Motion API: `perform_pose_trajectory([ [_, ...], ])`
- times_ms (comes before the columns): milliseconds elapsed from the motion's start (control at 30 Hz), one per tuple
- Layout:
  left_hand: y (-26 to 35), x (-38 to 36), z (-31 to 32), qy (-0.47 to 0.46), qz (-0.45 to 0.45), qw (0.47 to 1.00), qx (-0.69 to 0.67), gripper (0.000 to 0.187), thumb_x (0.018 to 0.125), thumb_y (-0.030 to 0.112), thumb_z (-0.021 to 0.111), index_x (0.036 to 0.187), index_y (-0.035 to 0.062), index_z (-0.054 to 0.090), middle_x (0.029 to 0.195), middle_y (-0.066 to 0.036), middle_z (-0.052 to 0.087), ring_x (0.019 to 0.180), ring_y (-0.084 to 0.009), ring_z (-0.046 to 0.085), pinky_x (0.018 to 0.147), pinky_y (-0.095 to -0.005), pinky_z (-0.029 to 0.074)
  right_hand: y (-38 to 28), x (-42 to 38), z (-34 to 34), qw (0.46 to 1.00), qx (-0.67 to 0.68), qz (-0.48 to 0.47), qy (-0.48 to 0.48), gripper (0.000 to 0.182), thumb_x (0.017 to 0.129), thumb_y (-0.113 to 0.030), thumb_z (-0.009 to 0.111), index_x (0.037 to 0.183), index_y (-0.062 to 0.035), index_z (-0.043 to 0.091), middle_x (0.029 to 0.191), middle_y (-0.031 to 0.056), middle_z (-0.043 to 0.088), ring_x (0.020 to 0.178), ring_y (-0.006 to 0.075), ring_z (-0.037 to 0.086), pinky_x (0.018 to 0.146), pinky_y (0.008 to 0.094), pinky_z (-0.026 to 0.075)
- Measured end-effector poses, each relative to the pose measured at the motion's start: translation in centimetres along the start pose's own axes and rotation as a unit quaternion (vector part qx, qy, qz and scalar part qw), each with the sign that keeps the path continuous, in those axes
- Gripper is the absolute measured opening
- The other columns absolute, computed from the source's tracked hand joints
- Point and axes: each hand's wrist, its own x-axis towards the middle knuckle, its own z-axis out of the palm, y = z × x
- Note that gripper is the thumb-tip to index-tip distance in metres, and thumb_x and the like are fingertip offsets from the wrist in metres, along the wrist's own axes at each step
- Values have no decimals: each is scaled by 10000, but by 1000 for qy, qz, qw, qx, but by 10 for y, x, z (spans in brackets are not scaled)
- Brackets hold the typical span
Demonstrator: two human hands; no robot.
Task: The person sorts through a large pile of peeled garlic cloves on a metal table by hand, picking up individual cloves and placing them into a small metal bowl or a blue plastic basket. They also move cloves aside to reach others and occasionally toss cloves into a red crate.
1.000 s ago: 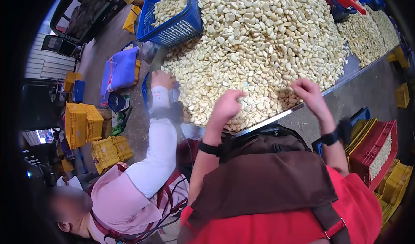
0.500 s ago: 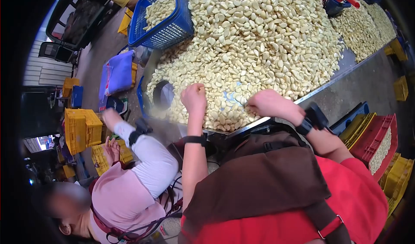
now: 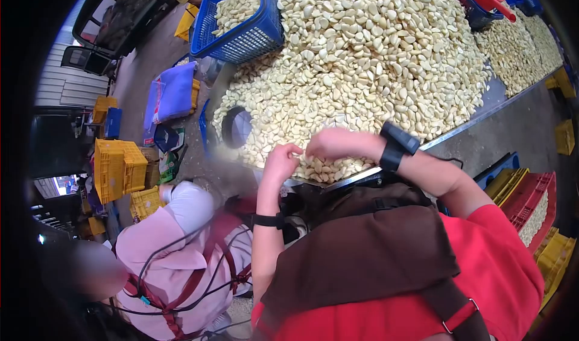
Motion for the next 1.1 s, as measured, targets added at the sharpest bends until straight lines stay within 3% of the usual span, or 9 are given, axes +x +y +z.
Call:
perform_pose_trajectory([
  [100, 12, -6, 8, 3, 24, 986, 165, 220, 686, 101, 696, 896, 160, 669, 860, -118, 571, 815, -282, 589, 726, -379, 485, 6, 6, 30, 992, -118, -26, -44, 269, 807, -166, 531, 1029, -200, 680, 921, 86, 656, 867, 260, 644, 740, 381, 502],
  [200, 16, -6, 12, 23, 38, 970, 238, 202, 682, 145, 723, 875, 185, 678, 917, -121, 556, 897, -305, 571, 784, -391, 481, 51, 3, 18, 970, -193, 65, 130, 341, 788, -79, 554, 1083, -219, 653, 1012, 111, 566, 890, 314, 613, 725, 404, 504],
  [367, 8, -8, 15, 82, 50, 964, 249, 192, 679, 145, 714, 865, 178, 681, 852, -112, 546, 879, -305, 569, 759, -376, 483, 49, -45, -52, 965, -104, 148, 192, 202, 811, -127, 515, 970, -67, 623, 939, 161, 586, 861, 310, 614, 734, 393, 506],
  [500, 4, -4, 12, 129, 79, 980, 127, 182, 699, 120, 686, 870, 108, 625, 829, -111, 550, 830, -296, 565, 745, -370, 472, 68, -61, -31, 933, -190, 248, 181, 169, 817, -169, 532, 887, -43, 620, 891, 150, 597, 829, 305, 615, 731, 401, 506],
  [567, 13, -1, 11, 124, 94, 985, 78, 180, 713, 123, 674, 876, 94, 603, 821, -105, 556, 816, -294, 565, 745, -371, 469, 69, -54, 0, 953, -170, 186, 169, 179, 808, -218, 564, 860, -56, 619, 874, 133, 597, 809, 310, 612, 723, 411, 502],
  [633, 33, -6, 10, 102, 47, 993, -23, 171, 725, 102, 638, 875, 55, 571, 747, -102, 585, 682, -278, 573, 660, -350, 470, 44, -49, 8, 969, -62, 78, 226, 232, 829, -228, 591, 1005, -80, 619, 891, 131, 600, 843, 316, 600, 716, 410, 491],
  [733, 35, -2, 20, 67, 82, 981, -162, 113, 754, 62, 621, 844, 34, 559, 705, -49, 591, 607, -144, 548, 574, -259, 439, 16, -38, 10, 956, -59, -61, 279, 253, 823, -264, 616, 1003, -88, 591, 883, 109, 576, 814, 319, 598, 684, 404, 489],
  [900, 44, -7, 31, -48, 49, 913, -402, 130, 845, 58, 615, 946, 33, 537, 743, 6, 604, 612, -21, 509, 539, -179, 403, 15, -35, 17, 971, -43, -24, 233, 189, 851, -233, 558, 871, -45, 547, 815, 147, 589, 796, 348, 596, 688, 432, 475],
  [1100, 26, 6, 39, -118, 98, 902, -404, 143, 882, 140, 630, 969, 65, 545, 789, -20, 631, 713, -54, 596, 571, -159, 416, 7, -42, 1, 987, -12, 28, 156, 212, 846, -243, 574, 786, -40, 560, 729, 153, 600, 738, 348, 591, 661, 442, 457],
])
